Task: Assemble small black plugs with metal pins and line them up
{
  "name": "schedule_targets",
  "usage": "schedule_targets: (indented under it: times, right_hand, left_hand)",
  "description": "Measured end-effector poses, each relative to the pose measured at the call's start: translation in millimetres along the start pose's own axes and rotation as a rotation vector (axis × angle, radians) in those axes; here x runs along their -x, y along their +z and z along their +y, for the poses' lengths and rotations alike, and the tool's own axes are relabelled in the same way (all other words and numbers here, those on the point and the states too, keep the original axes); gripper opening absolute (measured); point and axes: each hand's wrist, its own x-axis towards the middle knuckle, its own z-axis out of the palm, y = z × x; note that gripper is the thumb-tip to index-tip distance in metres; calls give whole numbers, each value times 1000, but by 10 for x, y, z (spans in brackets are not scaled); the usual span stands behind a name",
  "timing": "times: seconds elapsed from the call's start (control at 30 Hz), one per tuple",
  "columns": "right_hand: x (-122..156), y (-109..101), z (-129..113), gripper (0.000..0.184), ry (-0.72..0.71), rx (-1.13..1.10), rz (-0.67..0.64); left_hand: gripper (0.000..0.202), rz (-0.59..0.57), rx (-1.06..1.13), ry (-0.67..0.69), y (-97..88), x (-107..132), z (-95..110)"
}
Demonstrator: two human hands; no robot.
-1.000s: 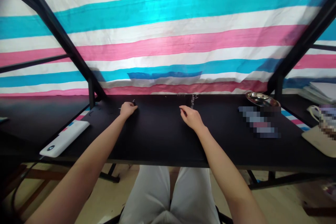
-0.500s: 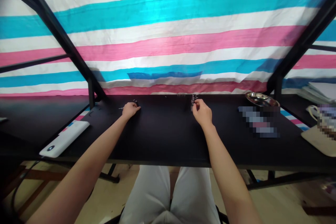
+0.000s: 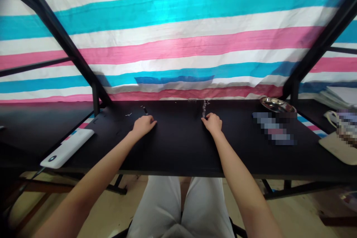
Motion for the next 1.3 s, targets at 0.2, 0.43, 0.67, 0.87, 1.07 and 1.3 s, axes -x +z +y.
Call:
schedule_targets:
  times: [0.2,0.43,0.67,0.87,1.07,1.3]
  right_hand:
    - [-3,7,-52,27,56,-13,-30]
    - [7,-25,-93,26,68,-33,-45]
    - [5,-50,-123,25,101,-42,-67]
    - [-3,-60,-122,23,113,-43,-79]
    - [-4,-40,-109,24,102,-39,-71]
    - [0,-12,-91,19,99,-54,-63]
  left_hand:
    - [37,91,130,619,184,256,628]
    - [56,206,242,612,290,12,1237]
    - [55,200,107,596,375,-194,1510]
    - [29,262,147,622,383,-269,1462]
    - [21,384,482,592,265,-162,1144]
    - [27,390,1151,213,176,32,766]
